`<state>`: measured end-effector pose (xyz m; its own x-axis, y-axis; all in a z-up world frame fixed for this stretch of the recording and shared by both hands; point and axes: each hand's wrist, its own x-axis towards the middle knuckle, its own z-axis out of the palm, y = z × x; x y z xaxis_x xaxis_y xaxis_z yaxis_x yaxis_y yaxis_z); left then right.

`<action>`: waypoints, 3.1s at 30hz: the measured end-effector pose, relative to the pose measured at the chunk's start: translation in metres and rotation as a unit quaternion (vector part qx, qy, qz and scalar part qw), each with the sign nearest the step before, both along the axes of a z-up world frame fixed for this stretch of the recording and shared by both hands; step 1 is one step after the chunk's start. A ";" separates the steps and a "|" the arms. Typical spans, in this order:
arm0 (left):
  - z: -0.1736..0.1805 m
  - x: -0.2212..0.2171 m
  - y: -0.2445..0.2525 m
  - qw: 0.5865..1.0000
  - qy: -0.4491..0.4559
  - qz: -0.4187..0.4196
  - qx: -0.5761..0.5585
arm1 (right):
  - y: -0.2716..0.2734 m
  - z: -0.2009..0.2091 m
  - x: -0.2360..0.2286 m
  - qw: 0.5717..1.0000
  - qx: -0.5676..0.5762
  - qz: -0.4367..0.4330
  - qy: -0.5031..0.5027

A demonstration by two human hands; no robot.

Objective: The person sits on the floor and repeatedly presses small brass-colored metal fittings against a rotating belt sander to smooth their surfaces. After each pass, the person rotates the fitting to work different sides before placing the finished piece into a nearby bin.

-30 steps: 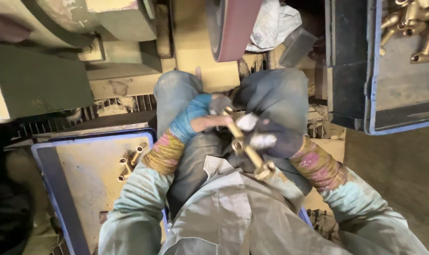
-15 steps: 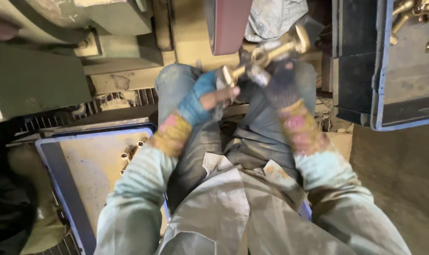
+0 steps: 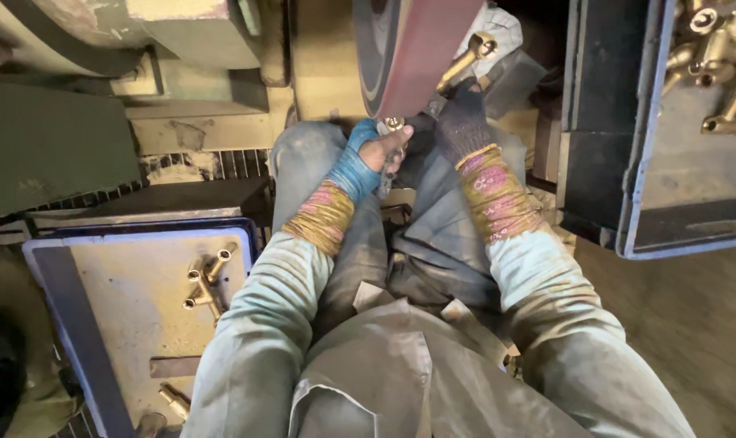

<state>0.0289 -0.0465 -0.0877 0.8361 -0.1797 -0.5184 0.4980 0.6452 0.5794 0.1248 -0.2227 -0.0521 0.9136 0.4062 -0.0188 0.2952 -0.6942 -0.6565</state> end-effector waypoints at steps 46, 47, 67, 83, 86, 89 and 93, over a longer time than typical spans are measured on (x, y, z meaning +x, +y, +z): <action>0.080 -0.058 0.033 0.995 -0.047 -0.082 -0.042 | -0.018 0.084 -0.112 0.836 0.492 -0.050 0.238; 0.075 -0.055 0.032 0.995 -0.040 -0.081 -0.035 | -0.019 0.075 -0.099 0.850 0.467 -0.047 0.240; -0.008 -0.001 0.003 0.999 -0.009 0.017 -0.047 | 0.013 -0.021 0.009 1.000 0.016 -0.004 -0.024; 0.018 0.001 0.019 0.998 -0.018 -0.011 0.052 | 0.003 0.001 -0.043 0.999 -0.011 -0.022 -0.034; 0.020 0.006 0.022 1.000 0.025 -0.010 0.011 | 0.003 0.002 -0.047 0.999 -0.002 -0.027 -0.031; 0.012 -0.005 0.023 0.997 -0.015 -0.039 0.065 | -0.003 0.003 -0.062 0.999 0.003 -0.034 -0.025; 0.004 0.001 0.031 0.993 -0.044 -0.066 0.088 | -0.004 0.006 -0.063 0.998 0.024 -0.046 -0.026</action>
<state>0.0300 -0.0158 -0.0839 0.8545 -0.2050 -0.4773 0.5144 0.4628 0.7220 0.0615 -0.2272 -0.0459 0.9462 0.3203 0.0469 0.2663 -0.6879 -0.6752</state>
